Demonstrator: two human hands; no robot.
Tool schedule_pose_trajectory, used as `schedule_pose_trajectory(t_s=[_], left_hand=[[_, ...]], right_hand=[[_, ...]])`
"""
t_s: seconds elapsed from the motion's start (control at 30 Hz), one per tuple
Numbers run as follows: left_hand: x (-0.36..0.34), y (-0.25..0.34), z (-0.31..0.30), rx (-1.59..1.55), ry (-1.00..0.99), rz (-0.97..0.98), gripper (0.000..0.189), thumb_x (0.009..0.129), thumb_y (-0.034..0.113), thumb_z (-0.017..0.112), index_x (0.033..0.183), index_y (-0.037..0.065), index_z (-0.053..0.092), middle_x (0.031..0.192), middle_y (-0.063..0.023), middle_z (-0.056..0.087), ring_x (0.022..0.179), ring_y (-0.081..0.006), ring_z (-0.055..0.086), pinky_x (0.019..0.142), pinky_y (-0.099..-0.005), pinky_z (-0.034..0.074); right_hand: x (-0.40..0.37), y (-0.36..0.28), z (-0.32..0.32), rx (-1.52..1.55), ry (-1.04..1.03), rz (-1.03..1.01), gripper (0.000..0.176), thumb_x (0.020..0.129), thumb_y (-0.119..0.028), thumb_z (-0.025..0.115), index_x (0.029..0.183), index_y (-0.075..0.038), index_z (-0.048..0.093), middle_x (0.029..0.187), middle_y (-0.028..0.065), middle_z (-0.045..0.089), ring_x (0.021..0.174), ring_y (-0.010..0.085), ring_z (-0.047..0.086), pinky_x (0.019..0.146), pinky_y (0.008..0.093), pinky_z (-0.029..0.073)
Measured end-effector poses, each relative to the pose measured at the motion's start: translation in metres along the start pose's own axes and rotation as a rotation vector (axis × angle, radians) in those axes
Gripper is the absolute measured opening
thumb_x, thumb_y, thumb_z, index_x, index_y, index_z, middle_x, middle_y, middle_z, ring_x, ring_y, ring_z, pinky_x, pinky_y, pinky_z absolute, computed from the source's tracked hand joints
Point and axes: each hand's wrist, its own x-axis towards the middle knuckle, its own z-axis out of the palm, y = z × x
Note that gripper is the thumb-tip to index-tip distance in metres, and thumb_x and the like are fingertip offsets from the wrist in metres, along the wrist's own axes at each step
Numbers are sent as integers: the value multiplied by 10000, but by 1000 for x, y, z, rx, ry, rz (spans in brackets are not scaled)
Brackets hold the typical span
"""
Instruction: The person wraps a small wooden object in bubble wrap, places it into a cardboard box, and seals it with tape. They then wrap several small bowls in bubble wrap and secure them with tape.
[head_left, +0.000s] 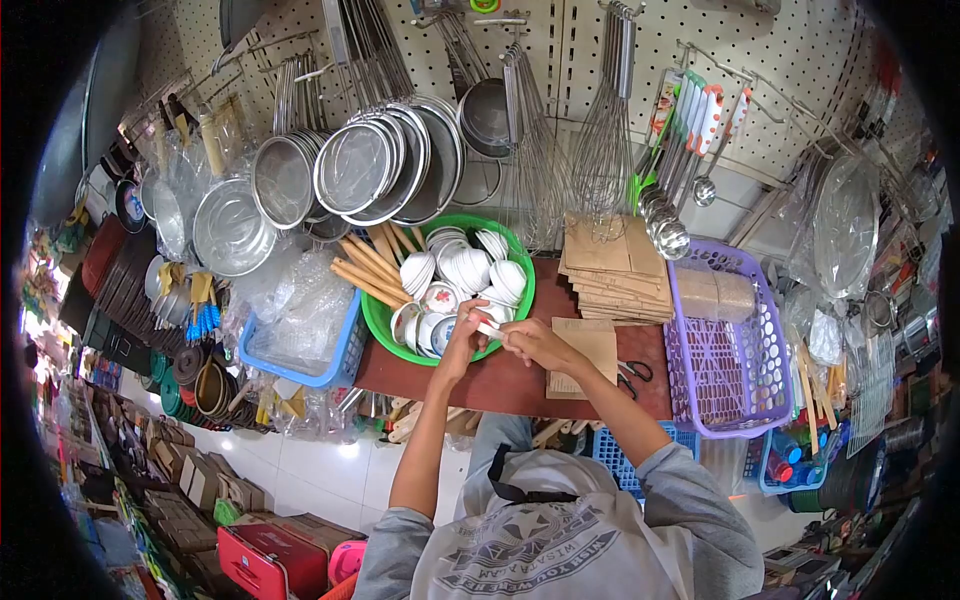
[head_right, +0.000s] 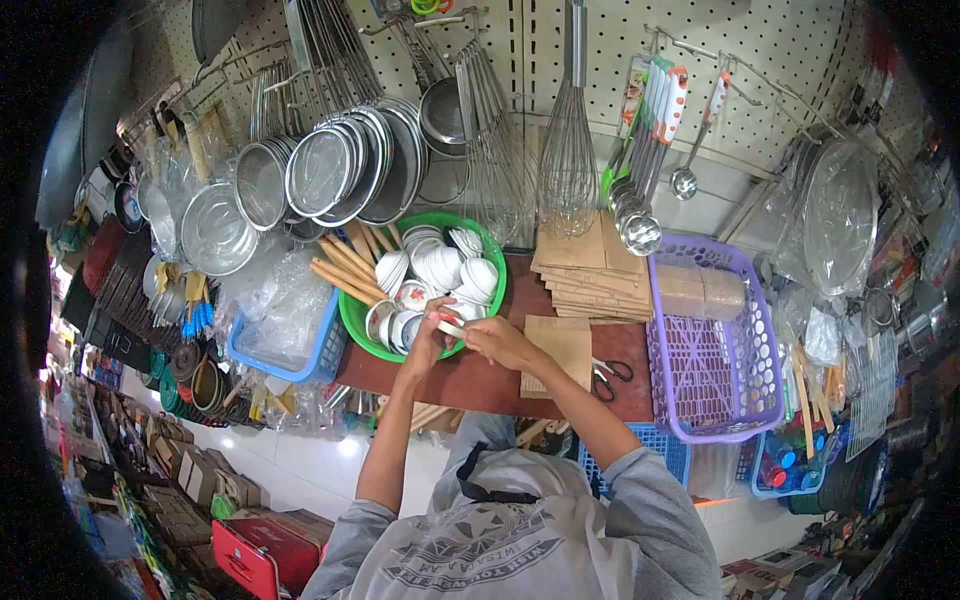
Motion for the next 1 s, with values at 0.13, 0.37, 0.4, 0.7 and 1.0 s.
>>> schedule_pose_trajectory(t_s=[0.13,0.37,0.4,0.7,1.0], left_hand=[[0,0,0,-50,27,-40,467,987,484,460,1258,105,421,942,-15,461,713,-100,394,629,-250,347],[-1,0,2,-40,71,-45,457,983,510,463,1198,111,408,932,-33,445,683,-104,367,618,-255,346],[-1,0,2,-42,73,-48,453,983,508,463,1195,113,407,932,-33,443,681,-104,367,617,-256,346],[0,-1,3,-70,91,-28,408,994,483,457,1165,116,407,920,-26,415,679,-104,363,611,-258,350],[-1,6,8,-22,96,-44,346,996,443,453,1123,125,407,848,-14,376,666,-101,352,604,-258,343]], right_hand=[[0,-4,1,25,2,13,265,915,-203,419,712,-45,484,653,-20,434,568,82,444,505,254,441],[0,-3,0,21,-13,35,258,913,-202,422,706,-55,466,653,-13,437,561,84,448,555,270,481],[1,-1,0,17,-14,31,258,913,-202,423,705,-56,467,652,-13,437,558,85,447,561,274,489],[3,6,2,114,-12,60,266,915,-206,434,692,-63,457,653,-11,427,552,82,434,602,308,552],[4,14,1,150,-4,112,325,961,-269,445,686,-98,415,656,-24,389,564,89,433,610,316,562]])
